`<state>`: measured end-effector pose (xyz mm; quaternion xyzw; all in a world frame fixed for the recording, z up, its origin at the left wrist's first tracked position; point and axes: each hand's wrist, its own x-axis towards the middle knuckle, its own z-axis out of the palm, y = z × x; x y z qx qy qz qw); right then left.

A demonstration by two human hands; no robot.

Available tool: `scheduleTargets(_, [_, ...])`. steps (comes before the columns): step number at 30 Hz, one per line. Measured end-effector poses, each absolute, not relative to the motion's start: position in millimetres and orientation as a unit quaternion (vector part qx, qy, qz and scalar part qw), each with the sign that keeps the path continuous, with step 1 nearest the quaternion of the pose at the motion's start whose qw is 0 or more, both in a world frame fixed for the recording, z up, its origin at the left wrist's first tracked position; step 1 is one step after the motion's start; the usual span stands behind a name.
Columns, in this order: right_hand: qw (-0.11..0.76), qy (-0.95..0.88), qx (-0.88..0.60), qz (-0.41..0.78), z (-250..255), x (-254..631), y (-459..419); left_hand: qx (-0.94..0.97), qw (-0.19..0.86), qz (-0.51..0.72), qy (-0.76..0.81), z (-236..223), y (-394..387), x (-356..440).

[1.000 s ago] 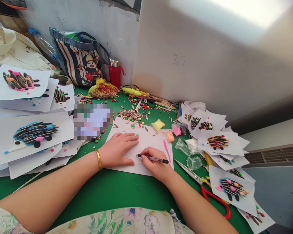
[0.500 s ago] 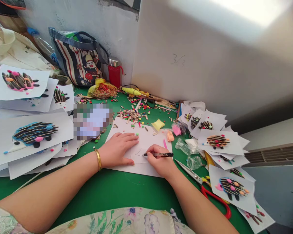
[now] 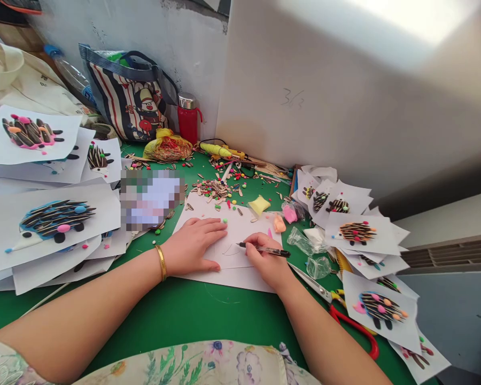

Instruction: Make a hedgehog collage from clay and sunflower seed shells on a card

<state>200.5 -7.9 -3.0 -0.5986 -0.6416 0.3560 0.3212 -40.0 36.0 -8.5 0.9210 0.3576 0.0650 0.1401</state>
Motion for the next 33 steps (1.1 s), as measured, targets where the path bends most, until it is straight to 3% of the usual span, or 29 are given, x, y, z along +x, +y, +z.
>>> scheduleTargets(33, [0.322, -0.624, -0.621, 0.347, -5.4, 202.0, -6.4, 0.919, 0.150, 0.065, 0.358, -7.5, 35.8, -39.7])
